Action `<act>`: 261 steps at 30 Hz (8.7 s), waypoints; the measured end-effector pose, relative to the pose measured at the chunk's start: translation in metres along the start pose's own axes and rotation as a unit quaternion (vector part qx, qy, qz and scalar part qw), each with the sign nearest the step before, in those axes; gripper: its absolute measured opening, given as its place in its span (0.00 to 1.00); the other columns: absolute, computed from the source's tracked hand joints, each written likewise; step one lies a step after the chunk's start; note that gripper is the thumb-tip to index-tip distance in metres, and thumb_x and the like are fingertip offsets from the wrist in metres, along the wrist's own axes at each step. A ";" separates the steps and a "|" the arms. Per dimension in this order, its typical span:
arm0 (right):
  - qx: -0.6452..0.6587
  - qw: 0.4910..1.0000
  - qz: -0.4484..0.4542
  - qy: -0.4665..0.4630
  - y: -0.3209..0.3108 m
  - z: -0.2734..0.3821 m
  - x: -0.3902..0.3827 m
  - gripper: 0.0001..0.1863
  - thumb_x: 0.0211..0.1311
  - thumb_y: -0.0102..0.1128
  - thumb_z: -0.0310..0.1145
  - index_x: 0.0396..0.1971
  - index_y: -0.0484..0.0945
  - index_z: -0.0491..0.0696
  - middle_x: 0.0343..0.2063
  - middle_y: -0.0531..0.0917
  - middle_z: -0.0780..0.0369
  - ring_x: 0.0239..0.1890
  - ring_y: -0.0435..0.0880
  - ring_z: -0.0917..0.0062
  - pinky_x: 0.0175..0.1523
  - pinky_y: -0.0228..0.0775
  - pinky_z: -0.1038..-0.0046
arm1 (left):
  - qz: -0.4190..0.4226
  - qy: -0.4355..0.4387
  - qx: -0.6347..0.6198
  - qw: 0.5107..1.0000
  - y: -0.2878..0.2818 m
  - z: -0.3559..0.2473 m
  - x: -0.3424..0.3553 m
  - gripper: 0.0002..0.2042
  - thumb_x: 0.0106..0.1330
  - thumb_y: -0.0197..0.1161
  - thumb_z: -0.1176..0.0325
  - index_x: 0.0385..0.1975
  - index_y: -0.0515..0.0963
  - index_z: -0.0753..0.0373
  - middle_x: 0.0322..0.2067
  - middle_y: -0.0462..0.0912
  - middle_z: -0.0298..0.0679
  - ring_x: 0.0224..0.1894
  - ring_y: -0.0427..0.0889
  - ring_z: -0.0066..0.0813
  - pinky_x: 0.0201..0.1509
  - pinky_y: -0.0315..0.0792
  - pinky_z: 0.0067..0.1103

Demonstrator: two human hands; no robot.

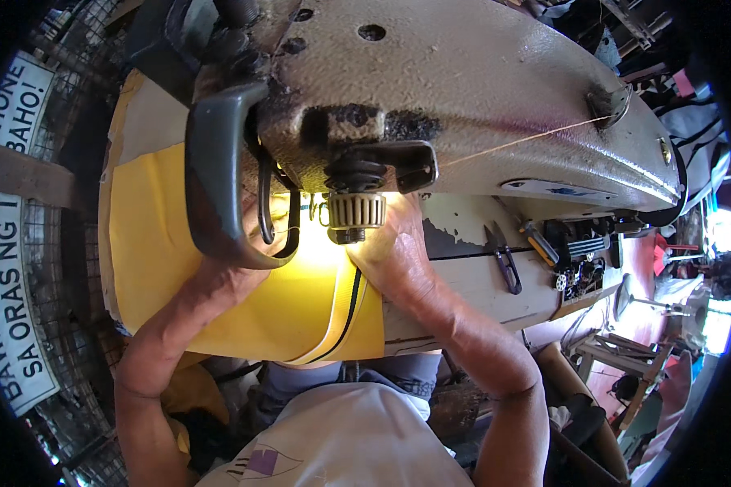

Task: Sewing components of a yellow fabric bag together using an industrial sewing machine.

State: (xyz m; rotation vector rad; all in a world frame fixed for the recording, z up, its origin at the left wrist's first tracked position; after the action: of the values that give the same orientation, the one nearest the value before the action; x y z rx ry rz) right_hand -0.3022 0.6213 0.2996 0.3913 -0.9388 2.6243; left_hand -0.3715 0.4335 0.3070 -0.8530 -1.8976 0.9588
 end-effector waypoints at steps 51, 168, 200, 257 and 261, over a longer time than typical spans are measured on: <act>-0.195 0.924 0.286 -0.164 -0.017 -0.027 0.030 0.09 0.51 0.60 0.33 0.32 0.81 0.48 0.30 0.80 0.59 0.36 0.80 0.62 0.43 0.72 0.60 | -0.046 0.027 -0.006 0.999 0.006 0.016 0.007 0.13 0.53 0.66 0.75 0.40 0.80 0.65 0.45 0.78 0.40 0.58 0.75 0.40 0.68 0.61 0.41; -0.227 0.928 0.158 -0.250 -0.012 -0.009 -0.004 0.15 0.57 0.61 0.27 0.46 0.79 0.49 0.36 0.82 0.56 0.37 0.83 0.61 0.42 0.76 0.63 | 0.078 0.083 0.034 0.993 -0.019 0.019 0.002 0.20 0.58 0.56 0.75 0.53 0.76 0.62 0.56 0.72 0.40 0.66 0.66 0.38 0.74 0.53 0.43; -0.236 0.907 0.150 -0.316 -0.008 -0.025 0.003 0.06 0.36 0.59 0.33 0.11 0.74 0.49 0.12 0.74 0.61 0.19 0.78 0.66 0.31 0.68 0.64 | 0.099 0.079 -0.019 0.992 -0.020 0.026 0.004 0.20 0.54 0.56 0.77 0.50 0.78 0.63 0.55 0.76 0.39 0.65 0.68 0.37 0.72 0.56 0.45; -0.198 0.873 -0.333 0.296 -0.216 -0.028 -0.170 0.19 0.76 0.39 0.35 0.54 0.76 0.41 0.52 0.80 0.53 0.57 0.76 0.65 0.64 0.62 0.68 | 0.126 0.085 0.034 0.988 -0.014 0.047 0.013 0.23 0.59 0.58 0.68 0.58 0.72 0.60 0.66 0.66 0.38 0.72 0.56 0.40 0.77 0.45 0.40; 0.310 0.866 0.154 0.362 -0.032 -0.006 -0.256 0.24 0.60 0.66 0.31 0.55 0.73 0.40 0.50 0.80 0.56 0.57 0.76 0.68 0.62 0.66 0.66 | 0.120 0.086 0.045 0.988 -0.013 0.044 0.011 0.24 0.61 0.57 0.68 0.60 0.69 0.58 0.65 0.67 0.40 0.72 0.56 0.42 0.76 0.46 0.41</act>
State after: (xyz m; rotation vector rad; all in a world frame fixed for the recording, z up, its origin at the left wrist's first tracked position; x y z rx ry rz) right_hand -0.0577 0.5956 0.2210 -0.6424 0.1141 2.9172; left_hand -0.4179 0.4238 0.3057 -1.0907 -1.6177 1.0690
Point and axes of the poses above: each hand's wrist, its own x-axis towards the middle knuckle, its own y-axis out of the palm, z = x × y, the point moved 2 cm from there along x, towards the middle knuckle
